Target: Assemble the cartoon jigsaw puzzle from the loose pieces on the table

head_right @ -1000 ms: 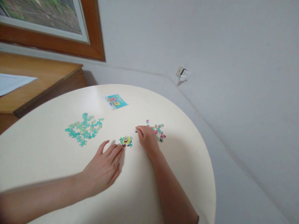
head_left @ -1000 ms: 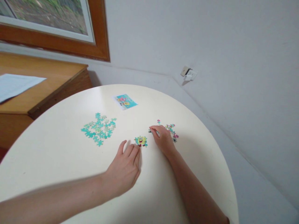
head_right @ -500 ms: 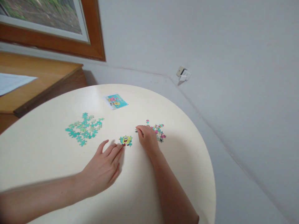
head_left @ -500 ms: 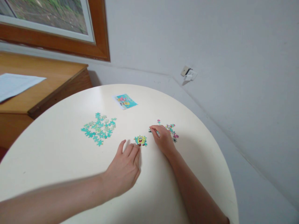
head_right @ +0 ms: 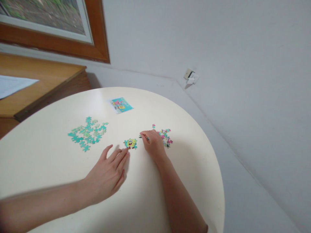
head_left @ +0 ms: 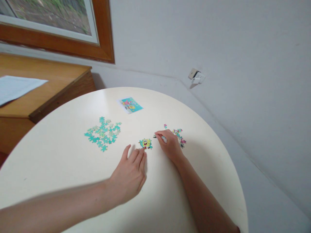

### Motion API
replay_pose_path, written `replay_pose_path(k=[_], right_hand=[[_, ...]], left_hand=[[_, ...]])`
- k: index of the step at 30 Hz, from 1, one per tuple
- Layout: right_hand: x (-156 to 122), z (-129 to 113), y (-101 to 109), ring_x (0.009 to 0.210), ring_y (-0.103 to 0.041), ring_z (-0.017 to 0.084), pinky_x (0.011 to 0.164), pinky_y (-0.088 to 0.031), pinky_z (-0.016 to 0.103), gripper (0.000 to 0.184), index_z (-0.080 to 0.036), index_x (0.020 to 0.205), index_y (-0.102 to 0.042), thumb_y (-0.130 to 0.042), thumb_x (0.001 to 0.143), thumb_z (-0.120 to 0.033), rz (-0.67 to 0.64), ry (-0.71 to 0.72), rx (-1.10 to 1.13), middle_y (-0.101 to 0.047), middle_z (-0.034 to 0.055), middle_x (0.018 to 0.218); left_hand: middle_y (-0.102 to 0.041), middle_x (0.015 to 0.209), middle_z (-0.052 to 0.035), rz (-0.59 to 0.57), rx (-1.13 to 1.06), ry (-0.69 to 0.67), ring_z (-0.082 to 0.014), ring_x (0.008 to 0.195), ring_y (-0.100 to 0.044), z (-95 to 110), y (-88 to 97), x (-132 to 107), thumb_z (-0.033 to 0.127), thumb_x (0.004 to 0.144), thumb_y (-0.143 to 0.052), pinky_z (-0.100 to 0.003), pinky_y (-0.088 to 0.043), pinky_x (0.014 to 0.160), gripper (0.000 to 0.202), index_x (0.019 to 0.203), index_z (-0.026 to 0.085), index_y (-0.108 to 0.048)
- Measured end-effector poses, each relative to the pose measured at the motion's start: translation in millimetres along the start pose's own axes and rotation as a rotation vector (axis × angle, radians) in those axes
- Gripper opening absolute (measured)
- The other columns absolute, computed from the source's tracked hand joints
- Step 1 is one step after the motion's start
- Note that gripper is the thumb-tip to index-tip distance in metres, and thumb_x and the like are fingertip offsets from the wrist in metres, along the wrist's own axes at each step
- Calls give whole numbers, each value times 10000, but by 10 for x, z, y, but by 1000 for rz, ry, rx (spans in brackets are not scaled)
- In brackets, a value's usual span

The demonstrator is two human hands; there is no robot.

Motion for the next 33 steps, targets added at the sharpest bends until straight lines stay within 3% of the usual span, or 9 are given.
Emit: replay_pose_path(k=[6, 11, 16, 25, 33], right_hand=[[7, -96, 50, 715, -624, 165, 705, -493, 302, 125, -210, 800, -669, -546, 809, -192, 9, -42, 168, -709, 36, 765], [-14, -217, -148, 639, -609, 135, 627, -481, 253, 105, -187, 757, -688, -588, 773, -162, -220, -76, 323, -693, 15, 682], [-39, -268, -213, 695, -620, 137, 685, -475, 264, 108, -196, 727, -692, -611, 760, -132, -316, -80, 347, -707, 10, 708], [-24, -342, -220, 759, -614, 150, 758, -423, 314, 92, -210, 706, -673, -660, 755, -133, -294, 77, 334, -697, 15, 762], [-67, -248, -309, 796, -594, 157, 772, -407, 321, 68, -218, 731, -689, -687, 746, -152, -299, 59, 283, -673, 15, 775]], left_hand=[[-549, 1271, -212, 14, 6, -8, -329, 1160, -468, 7, 6, 3, 300, 894, -376, -546, -246, 1014, 483, 1247, 16, -543], [-555, 1261, -209, 27, 2, -9, -324, 1159, -470, 12, 28, -2, 293, 899, -372, -542, -236, 1026, 477, 1250, 17, -539], [-545, 1269, -217, -16, -12, -10, -332, 1164, -463, 4, -3, 5, 306, 903, -371, -555, -236, 1024, 497, 1271, 5, -515], [-538, 1282, -196, -30, -44, -6, -326, 1165, -450, 1, -4, -6, 329, 906, -359, -559, -220, 1034, 528, 1319, 17, -465], [-545, 1258, -188, -22, -62, -2, -321, 1141, -448, -22, -5, 17, 333, 897, -364, -563, -220, 1031, 532, 1318, 23, -465]])
Point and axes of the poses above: each hand's wrist, its own x-axis towards the middle knuckle, its own y-axis out of the back of the hand, z = x × y, the point moved 9 cm from there along x, towards the middle knuckle
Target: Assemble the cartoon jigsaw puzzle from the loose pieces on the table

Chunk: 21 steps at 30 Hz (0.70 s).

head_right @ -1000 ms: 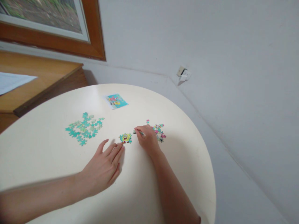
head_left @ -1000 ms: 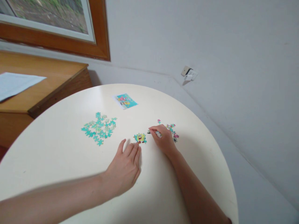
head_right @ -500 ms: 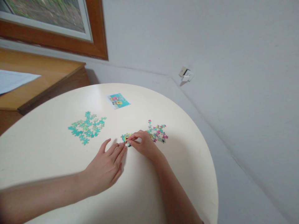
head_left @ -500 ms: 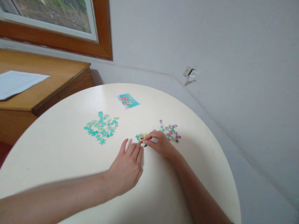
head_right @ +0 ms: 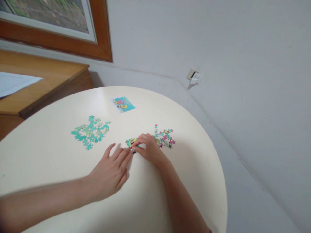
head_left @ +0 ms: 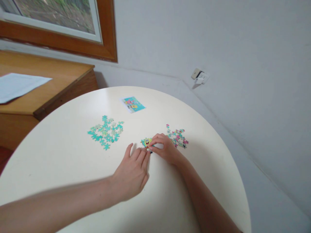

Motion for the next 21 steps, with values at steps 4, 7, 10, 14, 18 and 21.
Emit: replay_pose_path(k=[4, 7, 10, 14, 18, 21], right_hand=[[6, 26, 8, 798, -591, 159, 779, -407, 326, 67, -222, 737, -688, -703, 731, -157, 14, -22, 0, -672, 11, 781], [16, 13, 42, 782, -593, 153, 773, -416, 321, 68, -218, 748, -681, -671, 759, -152, 34, -26, 33, -671, 12, 773], [22, 0, 60, 763, -593, 150, 750, -424, 313, 80, -211, 737, -674, -656, 766, -138, 44, -26, 54, -668, 15, 758], [20, -8, 58, 751, -592, 152, 751, -420, 316, 82, -210, 692, -655, -688, 741, -153, 51, -14, 41, -663, 7, 735], [16, -23, 48, 745, -593, 148, 748, -416, 314, 95, -210, 682, -640, -682, 750, -159, 44, 11, 34, -666, 3, 730], [18, -15, 50, 740, -593, 147, 741, -418, 311, 97, -211, 680, -638, -683, 749, -158, 45, 7, 32, -666, 3, 728]], left_hand=[[-550, 1242, -182, -10, 6, 5, -318, 1134, -449, -7, -10, 3, 345, 895, -371, -556, -221, 1031, 522, 1308, 46, -481], [-542, 1250, -179, -7, 8, 3, -317, 1142, -442, -6, -10, 3, 345, 893, -380, -556, -214, 1034, 515, 1306, 57, -485], [-542, 1248, -178, -12, 5, 5, -315, 1138, -445, -6, -9, 6, 334, 891, -385, -558, -214, 1034, 508, 1304, 56, -486], [-549, 1241, -180, -19, -6, 9, -320, 1142, -442, -7, -5, 5, 332, 892, -373, -565, -210, 1035, 517, 1304, 39, -484], [-548, 1244, -177, -13, -7, 8, -316, 1151, -436, -2, 0, -7, 338, 898, -363, -561, -203, 1041, 522, 1312, 41, -476], [-544, 1249, -177, -10, -3, 7, -315, 1146, -437, 1, 0, -7, 338, 899, -360, -560, -204, 1040, 522, 1312, 41, -474]])
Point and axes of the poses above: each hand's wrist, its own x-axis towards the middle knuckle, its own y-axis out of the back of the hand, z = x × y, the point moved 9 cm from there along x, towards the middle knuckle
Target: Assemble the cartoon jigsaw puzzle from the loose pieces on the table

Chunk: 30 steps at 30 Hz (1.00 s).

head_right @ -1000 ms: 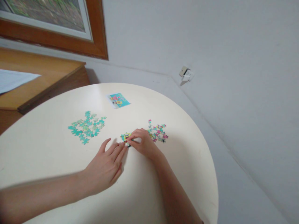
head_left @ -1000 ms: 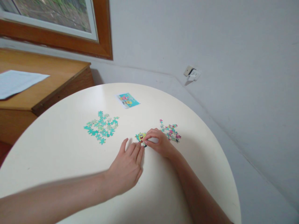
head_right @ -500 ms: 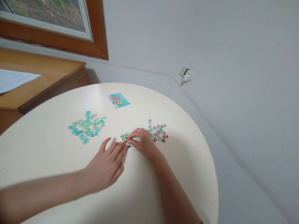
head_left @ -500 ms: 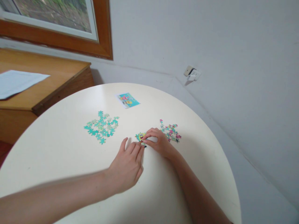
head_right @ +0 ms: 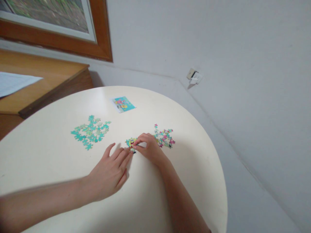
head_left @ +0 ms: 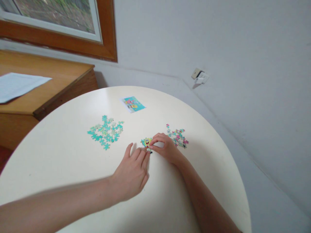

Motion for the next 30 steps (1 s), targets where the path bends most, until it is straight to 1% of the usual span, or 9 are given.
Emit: replay_pose_path(k=[12, 16, 21, 24, 28, 30], right_hand=[[5, 19, -19, 753, -602, 148, 765, -411, 317, 105, -201, 668, -626, -678, 740, -143, -26, -22, -14, -678, 4, 738], [-7, 50, -37, 775, -596, 152, 787, -404, 325, 105, -205, 676, -624, -675, 741, -140, -34, -44, -26, -676, 2, 754], [-13, 72, -57, 785, -591, 152, 803, -403, 329, 114, -211, 665, -616, -671, 736, -141, -32, -48, -31, -672, 0, 761], [-4, 64, 0, 747, -586, 152, 762, -421, 322, 126, -208, 638, -599, -662, 718, -133, 20, -47, -1, -662, 4, 731], [-12, 115, 161, 662, -569, 147, 667, -445, 298, 99, -205, 636, -579, -619, 718, -166, 161, -107, 49, -639, 9, 672], [-29, 150, 243, 643, -563, 146, 645, -448, 292, 85, -205, 641, -581, -598, 722, -188, 236, -142, 43, -629, 8, 654]], left_hand=[[-532, 1262, -178, -21, -4, -1, -324, 1165, -426, -6, -10, 12, 341, 891, -388, -569, -210, 1034, 515, 1327, 77, -466], [-535, 1271, -174, 0, -2, 9, -332, 1176, -424, -10, 3, 11, 345, 887, -395, -563, -210, 1037, 510, 1312, 79, -488], [-490, 1342, -157, 35, 1, 1, -341, 1214, -388, -8, 8, 1, 348, 886, -399, -560, -201, 1043, 503, 1295, 77, -510], [-476, 1367, -139, 37, -7, -25, -333, 1231, -372, 5, -11, -10, 336, 895, -381, -556, -174, 1058, 500, 1300, 68, -501], [-442, 1402, -138, 38, -23, -41, -321, 1262, -349, 8, -51, -15, 325, 899, -376, -553, -141, 1071, 500, 1315, 69, -481], [-438, 1403, -148, 40, -38, -41, -313, 1263, -356, 6, -68, -12, 316, 894, -386, -552, -132, 1074, 498, 1318, 69, -476]])
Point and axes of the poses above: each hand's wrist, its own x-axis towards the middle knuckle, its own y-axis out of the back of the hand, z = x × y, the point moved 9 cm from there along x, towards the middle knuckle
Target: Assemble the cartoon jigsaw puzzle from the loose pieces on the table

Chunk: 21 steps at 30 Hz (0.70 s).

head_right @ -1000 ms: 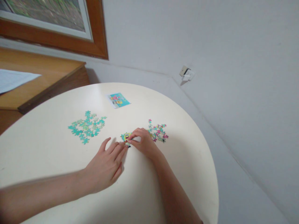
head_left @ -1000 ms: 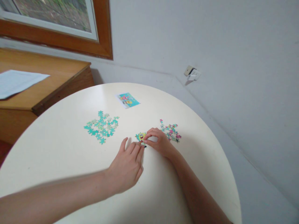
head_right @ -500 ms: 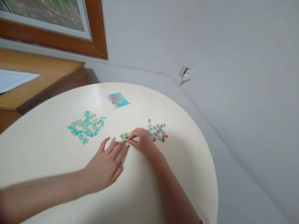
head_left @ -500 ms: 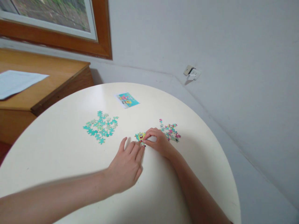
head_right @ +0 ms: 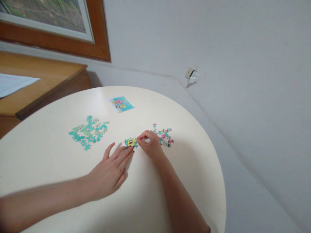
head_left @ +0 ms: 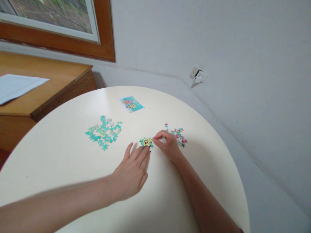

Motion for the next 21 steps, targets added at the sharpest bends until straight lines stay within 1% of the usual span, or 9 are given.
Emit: replay_pose_path(k=[3, 6, 11, 16, 21], right_hand=[[2, 32, 83, 620, -555, 144, 637, -449, 291, 87, -207, 638, -583, -584, 725, -208, 75, -32, -28, -618, 3, 629], [7, 52, 114, 608, -552, 143, 625, -450, 289, 88, -209, 639, -588, -583, 724, -228, 102, -51, -36, -618, 5, 626], [12, 55, 104, 588, -538, 141, 618, -448, 286, 90, -214, 629, -587, -585, 715, -241, 93, -58, -34, -609, 1, 608], [7, 66, 93, 596, -537, 143, 619, -446, 284, 93, -211, 633, -589, -581, 720, -244, 87, -69, -34, -607, 1, 606], [12, 63, 83, 589, -532, 141, 620, -445, 285, 95, -208, 627, -587, -583, 715, -242, 82, -58, -31, -603, 1, 604]], left_hand=[[-448, 1395, -153, 6, -17, 8, -301, 1249, -380, -7, -10, 3, 304, 883, -406, -545, -129, 1078, 490, 1312, 80, -482], [-457, 1388, -149, 20, -23, 12, -296, 1242, -386, -10, 0, 2, 300, 879, -408, -541, -130, 1078, 481, 1302, 87, -489], [-469, 1377, -135, 28, -24, 15, -291, 1238, -385, -10, 24, 4, 303, 883, -409, -529, -136, 1077, 472, 1306, 107, -478], [-485, 1359, -127, 34, -53, 32, -277, 1224, -403, -26, 34, 3, 273, 882, -408, -512, -149, 1073, 512, 1371, 123, -393], [-468, 1380, -120, 37, -40, 20, -290, 1243, -374, -21, 14, -4, 301, 885, -402, -525, -139, 1072, 471, 1313, 119, -474]])
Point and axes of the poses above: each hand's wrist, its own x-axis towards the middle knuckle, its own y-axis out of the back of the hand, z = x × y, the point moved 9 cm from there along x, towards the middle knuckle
